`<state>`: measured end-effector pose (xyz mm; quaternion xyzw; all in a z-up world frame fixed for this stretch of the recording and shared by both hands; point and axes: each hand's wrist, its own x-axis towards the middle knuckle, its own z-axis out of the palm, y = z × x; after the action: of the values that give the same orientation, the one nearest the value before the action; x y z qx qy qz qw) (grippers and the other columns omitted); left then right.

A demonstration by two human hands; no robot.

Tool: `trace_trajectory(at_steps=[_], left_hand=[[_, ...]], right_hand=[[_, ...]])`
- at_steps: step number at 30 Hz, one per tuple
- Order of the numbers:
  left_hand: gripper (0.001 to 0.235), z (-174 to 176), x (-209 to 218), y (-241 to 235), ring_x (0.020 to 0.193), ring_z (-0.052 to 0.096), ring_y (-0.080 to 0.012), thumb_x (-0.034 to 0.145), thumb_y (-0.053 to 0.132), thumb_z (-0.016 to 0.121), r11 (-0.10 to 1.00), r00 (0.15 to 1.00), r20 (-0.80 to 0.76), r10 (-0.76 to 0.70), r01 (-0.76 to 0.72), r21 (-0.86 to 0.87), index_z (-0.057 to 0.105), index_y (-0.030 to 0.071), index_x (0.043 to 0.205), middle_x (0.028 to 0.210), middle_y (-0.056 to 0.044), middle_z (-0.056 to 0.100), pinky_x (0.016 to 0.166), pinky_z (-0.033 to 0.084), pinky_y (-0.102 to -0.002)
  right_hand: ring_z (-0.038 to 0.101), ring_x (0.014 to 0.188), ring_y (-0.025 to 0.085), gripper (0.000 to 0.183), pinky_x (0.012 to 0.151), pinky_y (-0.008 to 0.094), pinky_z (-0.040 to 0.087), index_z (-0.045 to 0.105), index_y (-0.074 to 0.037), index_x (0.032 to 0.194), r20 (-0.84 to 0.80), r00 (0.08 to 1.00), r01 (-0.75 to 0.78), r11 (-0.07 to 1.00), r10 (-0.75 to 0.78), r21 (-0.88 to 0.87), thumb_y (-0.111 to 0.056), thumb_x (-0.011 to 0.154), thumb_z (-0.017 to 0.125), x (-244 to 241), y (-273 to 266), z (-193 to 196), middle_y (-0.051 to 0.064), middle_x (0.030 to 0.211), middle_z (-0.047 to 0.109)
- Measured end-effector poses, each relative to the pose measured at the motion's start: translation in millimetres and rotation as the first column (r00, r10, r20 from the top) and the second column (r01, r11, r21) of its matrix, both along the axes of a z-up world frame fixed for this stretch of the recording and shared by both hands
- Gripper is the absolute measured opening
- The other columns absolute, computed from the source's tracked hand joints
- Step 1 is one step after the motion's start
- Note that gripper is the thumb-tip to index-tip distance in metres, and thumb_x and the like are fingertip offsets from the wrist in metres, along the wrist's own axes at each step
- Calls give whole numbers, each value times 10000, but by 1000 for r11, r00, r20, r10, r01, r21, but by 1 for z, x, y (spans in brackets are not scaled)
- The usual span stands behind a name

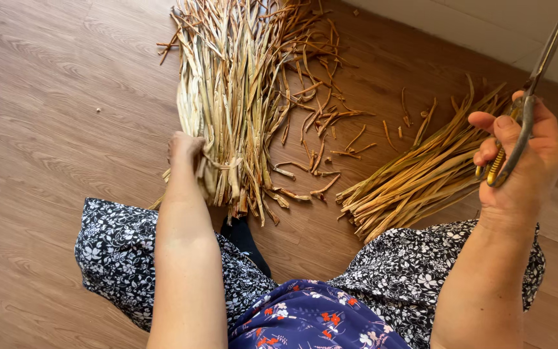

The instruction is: The person sits on the floor and uses scissors to cut bundles of dried plant stalks into smaller pieces. They hold a bunch of stalks in one hand and repeatedly snip them with the other, creating a pile of cut material on the floor.

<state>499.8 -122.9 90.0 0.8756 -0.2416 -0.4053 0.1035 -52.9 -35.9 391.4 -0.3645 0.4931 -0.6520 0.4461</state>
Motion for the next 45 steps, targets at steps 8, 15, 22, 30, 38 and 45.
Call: trace_trajectory(at_steps=[8, 15, 22, 30, 38, 45], left_hand=[[114, 19, 2, -2, 651, 560, -121, 953, 107, 635, 976, 954, 287, -92, 143, -163, 698, 76, 1044, 888, -93, 749, 575, 415, -314], [162, 39, -15, -14, 596, 621, -74, 939, 143, 741, 985, 946, -306, 104, -142, -102, 673, 51, 1053, 785, -65, 691, 520, 522, -208], [147, 101, -2, -21, 594, 559, -71, 974, 189, 687, 821, 983, 120, 141, -48, -569, 652, 79, 1064, 823, -26, 647, 472, 465, -236], [206, 172, -10, -5, 647, 608, -97, 878, -42, 585, 771, 919, -387, 69, -296, -564, 690, 58, 1024, 917, 21, 736, 537, 527, -214], [333, 231, -25, -10, 671, 582, -104, 913, 61, 617, 841, 924, -352, -151, -67, -538, 634, 85, 1244, 876, -45, 628, 549, 559, -243], [412, 241, -3, -31, 940, 712, -191, 1023, 120, 681, -137, 935, -249, -252, -290, -947, 497, 64, 1388, 1152, -110, 681, 701, 685, -319]], right_hand=[[663, 758, 167, 346, 593, 219, 475, 572, -6, 1393, -1, 997, -72, 996, 72, -55, 10, 1078, 713, -19, 6, -14, 230, 1053, 717], [683, 786, 180, 346, 593, 225, 484, 578, -2, 1388, -19, 996, -84, 994, 82, -71, 4, 1077, 730, -20, 9, -18, 233, 1068, 705], [650, 690, 120, 324, 582, 220, 480, 584, -29, 1321, -8, 997, -72, 997, 71, -30, -57, 1047, 754, -7, 4, -15, 192, 1038, 704], [564, 601, 84, 336, 559, 191, 473, 593, -40, 1356, 14, 996, -88, 996, 88, -7, -68, 1056, 742, 5, 4, -12, 211, 1056, 729], [569, 607, 82, 341, 570, 195, 476, 589, -42, 1352, 9, 995, -95, 995, 95, -19, -67, 1050, 744, 4, 2, -17, 218, 1064, 731], [552, 579, 68, 358, 550, 189, 467, 590, -45, 1343, 1, 995, -96, 995, 96, -5, -86, 1027, 753, 9, 0, -22, 200, 1031, 734]])
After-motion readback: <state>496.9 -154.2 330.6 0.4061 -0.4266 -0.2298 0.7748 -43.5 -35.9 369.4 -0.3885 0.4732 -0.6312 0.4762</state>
